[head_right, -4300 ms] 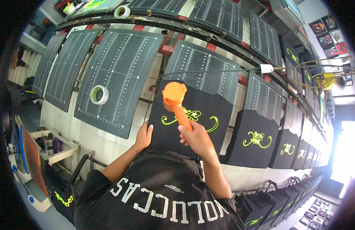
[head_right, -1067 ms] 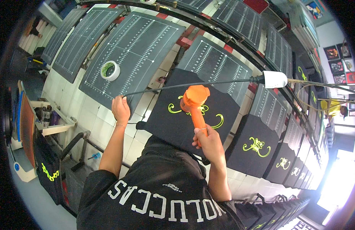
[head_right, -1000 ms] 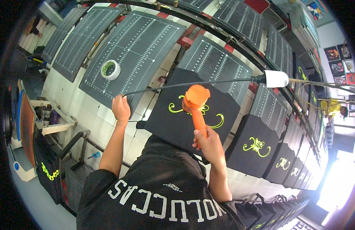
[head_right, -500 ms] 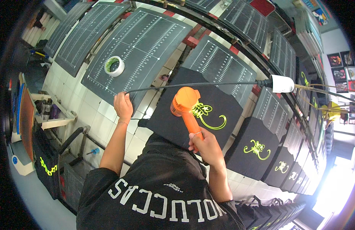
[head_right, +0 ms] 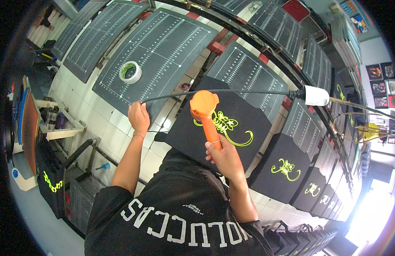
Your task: The person uses a heat gun to dry yellow ink on a series of black t-shirts mounted on platens, moving sequentially from one t-shirt to the next.
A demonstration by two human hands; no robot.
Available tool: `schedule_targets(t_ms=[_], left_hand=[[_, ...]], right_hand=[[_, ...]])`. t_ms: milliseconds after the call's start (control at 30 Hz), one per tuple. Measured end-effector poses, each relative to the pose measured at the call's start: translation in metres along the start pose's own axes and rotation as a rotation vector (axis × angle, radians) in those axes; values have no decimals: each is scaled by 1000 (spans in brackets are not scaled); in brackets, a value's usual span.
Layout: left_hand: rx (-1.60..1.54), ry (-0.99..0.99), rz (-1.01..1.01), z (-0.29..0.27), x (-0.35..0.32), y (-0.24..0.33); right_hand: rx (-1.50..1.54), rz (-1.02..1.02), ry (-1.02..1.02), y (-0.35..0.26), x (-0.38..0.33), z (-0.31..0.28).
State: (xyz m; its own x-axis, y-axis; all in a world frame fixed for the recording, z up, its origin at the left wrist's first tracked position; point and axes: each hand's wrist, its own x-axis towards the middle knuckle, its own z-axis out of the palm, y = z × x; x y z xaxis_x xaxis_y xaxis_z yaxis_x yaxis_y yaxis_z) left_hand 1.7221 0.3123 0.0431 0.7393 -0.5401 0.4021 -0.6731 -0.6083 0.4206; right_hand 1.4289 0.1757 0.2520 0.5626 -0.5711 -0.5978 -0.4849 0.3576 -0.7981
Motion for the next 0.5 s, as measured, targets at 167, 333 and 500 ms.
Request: schedule_targets(t_ms=[167,333,500], left_hand=[[7,-10,3,-2,-1,2],[-5,-15,26,-5,2,6],[10,-3,71,-6,-1,-2]], right_hand=[[31,17,-25,6,1,-2],[66,49,-69,9,-6,-9],[39,85,-44,11,-24,-19]])
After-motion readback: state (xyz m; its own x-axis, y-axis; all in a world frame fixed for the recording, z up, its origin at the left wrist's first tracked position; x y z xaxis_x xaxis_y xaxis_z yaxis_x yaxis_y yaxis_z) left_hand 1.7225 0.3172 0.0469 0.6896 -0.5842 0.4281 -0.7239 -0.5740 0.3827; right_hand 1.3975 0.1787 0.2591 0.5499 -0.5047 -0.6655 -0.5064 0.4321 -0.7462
